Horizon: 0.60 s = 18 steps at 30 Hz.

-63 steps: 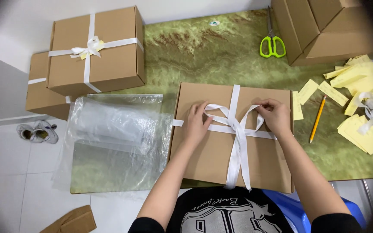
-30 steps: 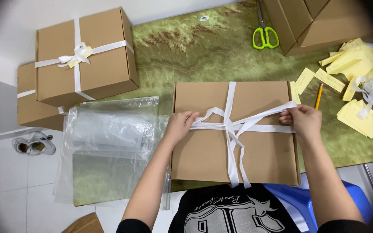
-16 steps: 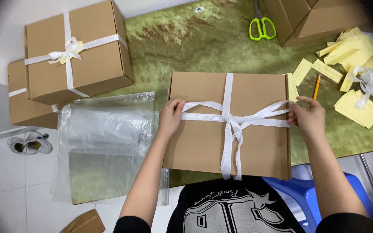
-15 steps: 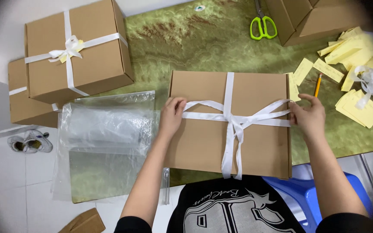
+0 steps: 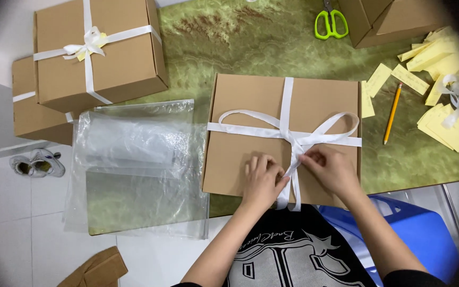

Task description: The person wraps a white ribbon around a brown cardboard box and ties it into a bow. They then write on a yellow sticky note with a pencil and place it on the box.

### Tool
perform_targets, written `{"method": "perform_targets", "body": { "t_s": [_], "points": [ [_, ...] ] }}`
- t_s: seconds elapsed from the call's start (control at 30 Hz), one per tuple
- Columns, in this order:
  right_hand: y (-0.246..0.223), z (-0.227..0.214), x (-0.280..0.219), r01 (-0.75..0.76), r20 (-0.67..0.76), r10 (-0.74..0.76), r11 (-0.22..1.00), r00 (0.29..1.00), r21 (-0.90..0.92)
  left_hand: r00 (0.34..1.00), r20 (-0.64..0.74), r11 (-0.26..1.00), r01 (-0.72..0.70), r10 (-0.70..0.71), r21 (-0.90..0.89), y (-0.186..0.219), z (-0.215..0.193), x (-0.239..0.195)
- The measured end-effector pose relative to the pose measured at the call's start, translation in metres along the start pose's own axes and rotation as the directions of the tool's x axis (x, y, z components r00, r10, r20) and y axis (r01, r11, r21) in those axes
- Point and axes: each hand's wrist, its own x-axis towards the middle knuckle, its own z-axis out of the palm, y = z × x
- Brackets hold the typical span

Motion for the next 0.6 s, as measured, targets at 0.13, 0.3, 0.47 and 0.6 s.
{"method": "perform_targets", "body": {
  "t_s": [0.13,0.3,0.47,0.6],
  "points": [
    [0.019,0.026,-0.001,0.080,-0.042,-0.083,0.994,0.996,-0.068,0.999,0.007,0.991,0.042,-0.041,-0.127,-0.009,-0.008,0.004],
    [0.031,0.044,0.001,0.067,-0.101,-0.077,0.993,0.992,-0.095,0.929,0.196,0.814,0.368,-0.312,-0.449,-0.028,-0.007,0.007],
    [0.012,0.052,-0.008,0.163,-0.088,-0.174,0.979,0.981,-0.122,0.952,0.179,0.795,0.307,-0.250,-0.523,-0.017,-0.030,0.014],
    [0.031,0.063,0.001,0.182,-0.104,-0.205,0.965,0.973,-0.191,0.971,0.074,0.873,0.237,-0.228,-0.426,-0.044,-0.058,0.048]
  ]
}}
